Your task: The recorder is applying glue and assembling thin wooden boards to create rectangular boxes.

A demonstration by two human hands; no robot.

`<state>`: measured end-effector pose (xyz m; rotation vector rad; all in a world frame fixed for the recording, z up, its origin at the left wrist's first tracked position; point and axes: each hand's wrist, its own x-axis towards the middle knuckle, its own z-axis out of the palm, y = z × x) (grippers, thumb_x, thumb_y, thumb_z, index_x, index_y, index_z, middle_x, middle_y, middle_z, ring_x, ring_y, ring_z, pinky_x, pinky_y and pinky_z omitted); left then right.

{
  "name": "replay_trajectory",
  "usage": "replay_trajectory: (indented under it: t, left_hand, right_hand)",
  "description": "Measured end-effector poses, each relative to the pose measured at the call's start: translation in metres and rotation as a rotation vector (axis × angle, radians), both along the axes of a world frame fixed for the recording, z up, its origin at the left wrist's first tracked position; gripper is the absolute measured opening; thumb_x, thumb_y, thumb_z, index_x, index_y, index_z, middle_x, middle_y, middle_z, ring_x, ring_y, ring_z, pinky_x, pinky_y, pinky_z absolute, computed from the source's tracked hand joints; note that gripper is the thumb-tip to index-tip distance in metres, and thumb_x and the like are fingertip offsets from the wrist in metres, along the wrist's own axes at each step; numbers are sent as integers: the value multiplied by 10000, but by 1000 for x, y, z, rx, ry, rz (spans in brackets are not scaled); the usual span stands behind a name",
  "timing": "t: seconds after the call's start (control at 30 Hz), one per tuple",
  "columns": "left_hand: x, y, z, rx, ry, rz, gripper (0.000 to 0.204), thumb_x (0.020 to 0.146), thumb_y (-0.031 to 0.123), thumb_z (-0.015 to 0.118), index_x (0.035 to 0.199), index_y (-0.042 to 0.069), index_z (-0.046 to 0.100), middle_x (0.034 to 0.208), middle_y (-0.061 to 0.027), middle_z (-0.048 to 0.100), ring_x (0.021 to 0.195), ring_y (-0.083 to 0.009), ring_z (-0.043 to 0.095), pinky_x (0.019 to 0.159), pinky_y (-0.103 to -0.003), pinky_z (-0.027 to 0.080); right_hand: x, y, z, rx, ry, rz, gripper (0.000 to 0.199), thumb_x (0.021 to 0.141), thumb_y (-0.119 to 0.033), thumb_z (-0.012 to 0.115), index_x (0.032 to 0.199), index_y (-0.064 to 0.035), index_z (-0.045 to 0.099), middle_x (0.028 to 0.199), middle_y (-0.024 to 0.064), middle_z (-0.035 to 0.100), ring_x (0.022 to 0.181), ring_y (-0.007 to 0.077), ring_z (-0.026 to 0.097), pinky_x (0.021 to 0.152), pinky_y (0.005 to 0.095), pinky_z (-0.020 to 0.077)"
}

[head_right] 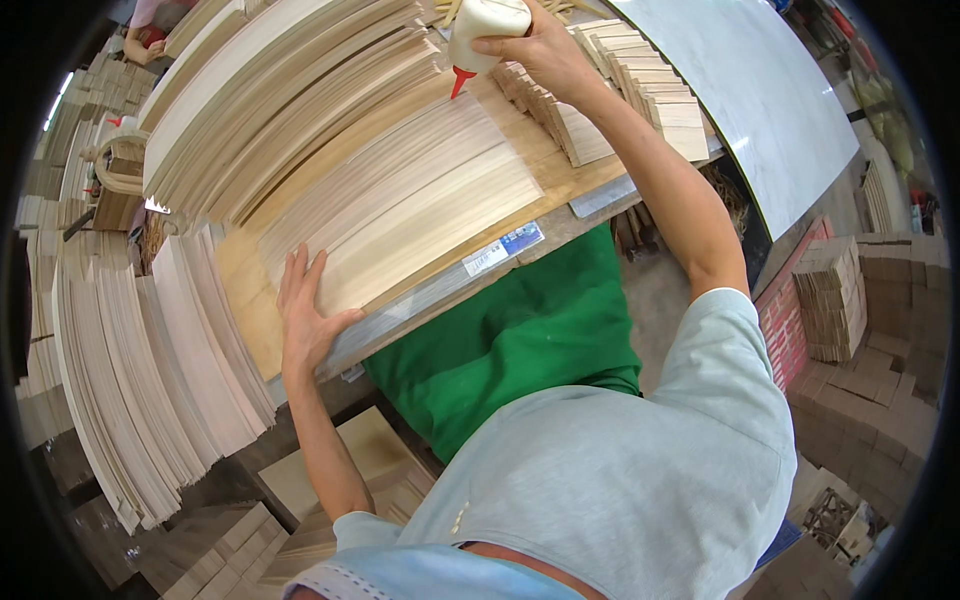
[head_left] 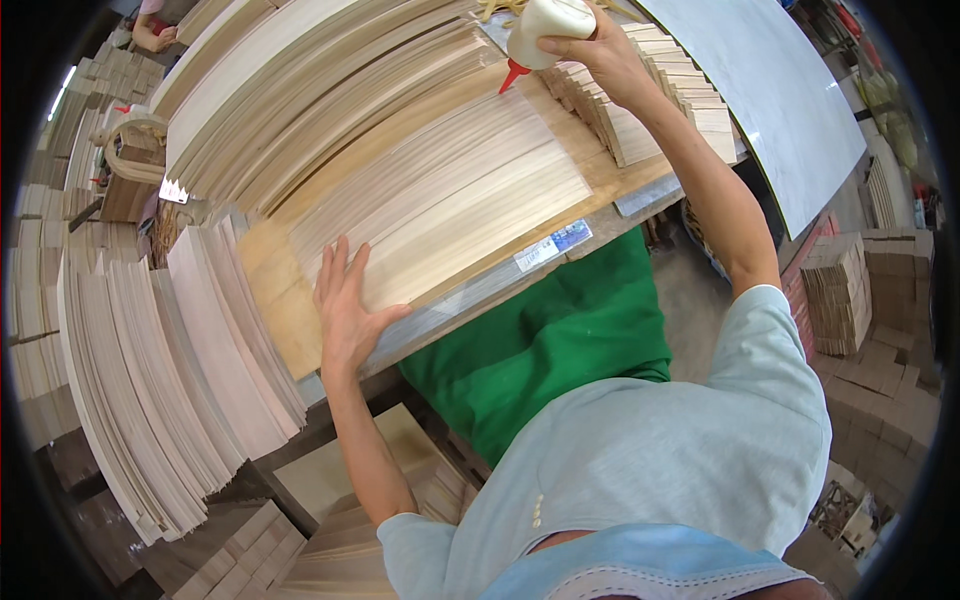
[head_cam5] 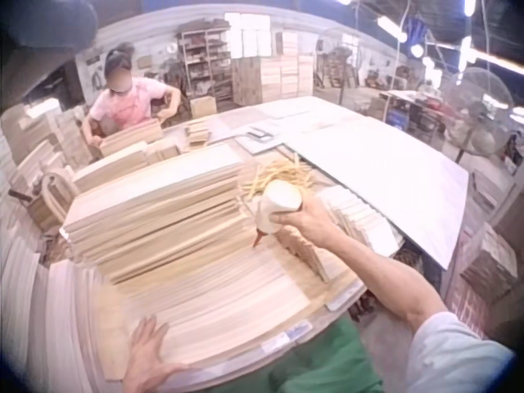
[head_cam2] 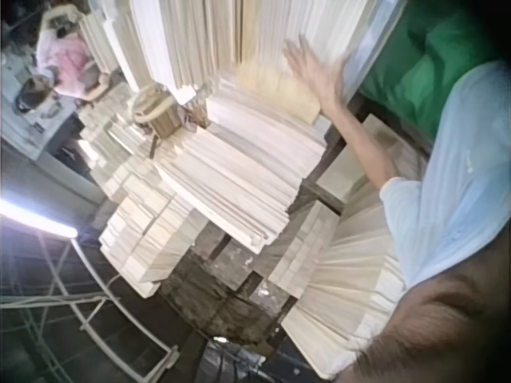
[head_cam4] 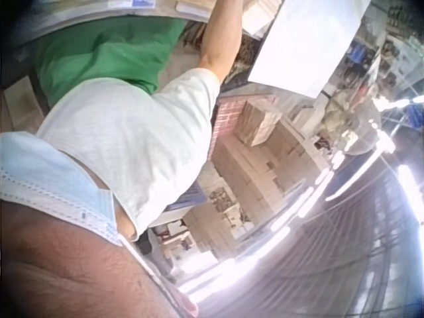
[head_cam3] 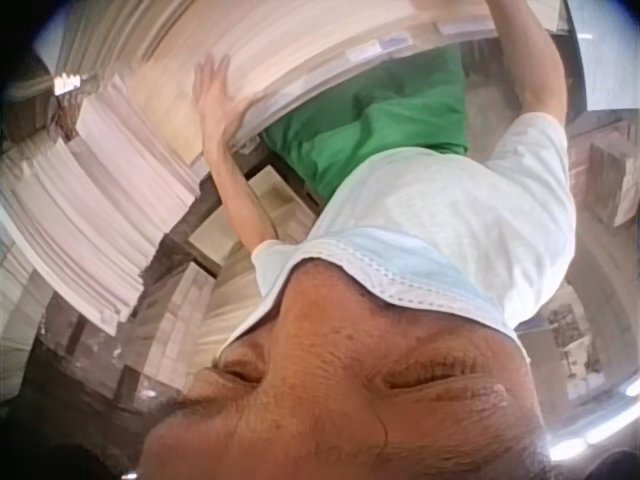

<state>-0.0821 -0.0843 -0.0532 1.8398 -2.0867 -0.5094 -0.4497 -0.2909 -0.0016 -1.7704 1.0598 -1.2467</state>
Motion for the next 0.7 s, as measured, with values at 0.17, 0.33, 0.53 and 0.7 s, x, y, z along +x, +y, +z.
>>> replay_trajectory:
  t: [0.17, 0.33, 0.53, 0.7]
  left_hand:
    - [0, 1, -2, -23, -7, -15, 977, 499, 416, 832, 1338, 63, 475, 1482, -161, 301, 1387, -337, 220, 1115, -461, 190]
    - [4, 5, -3, -11, 35, 13, 1056, 477, 418, 839, 1378, 71, 413, 1482, -169, 290, 1384, -346, 218, 1120, -459, 194]
    - [49, 9, -4, -96, 191, 161, 1058, 526, 272, 851, 1418, 51, 327, 1478, -194, 283, 1390, -340, 210, 1131, -414, 213]
    - [70, 9, -14, 43, 292, 191, 1046, 544, 220, 826, 1431, 47, 300, 1473, -221, 283, 1389, -341, 222, 1133, -405, 200]
  right_hand:
    - [-3, 4, 2, 32, -95, -44, 453, 750, -51, 697, 1172, 0, 542, 1067, 76, 631, 1003, 175, 588, 892, 303, 459]
    - [0, 17, 12, 30, -132, -158, 415, 763, -68, 685, 1149, 10, 554, 1053, 92, 635, 974, 184, 606, 856, 305, 484]
    - [8, 43, 6, 289, -637, 23, 406, 802, -89, 667, 1167, 23, 527, 1014, 128, 631, 885, 220, 640, 714, 341, 555]
    - [79, 76, -12, 372, -531, 218, 448, 826, -214, 698, 1189, -11, 531, 1092, 79, 617, 1004, 194, 611, 861, 377, 523]
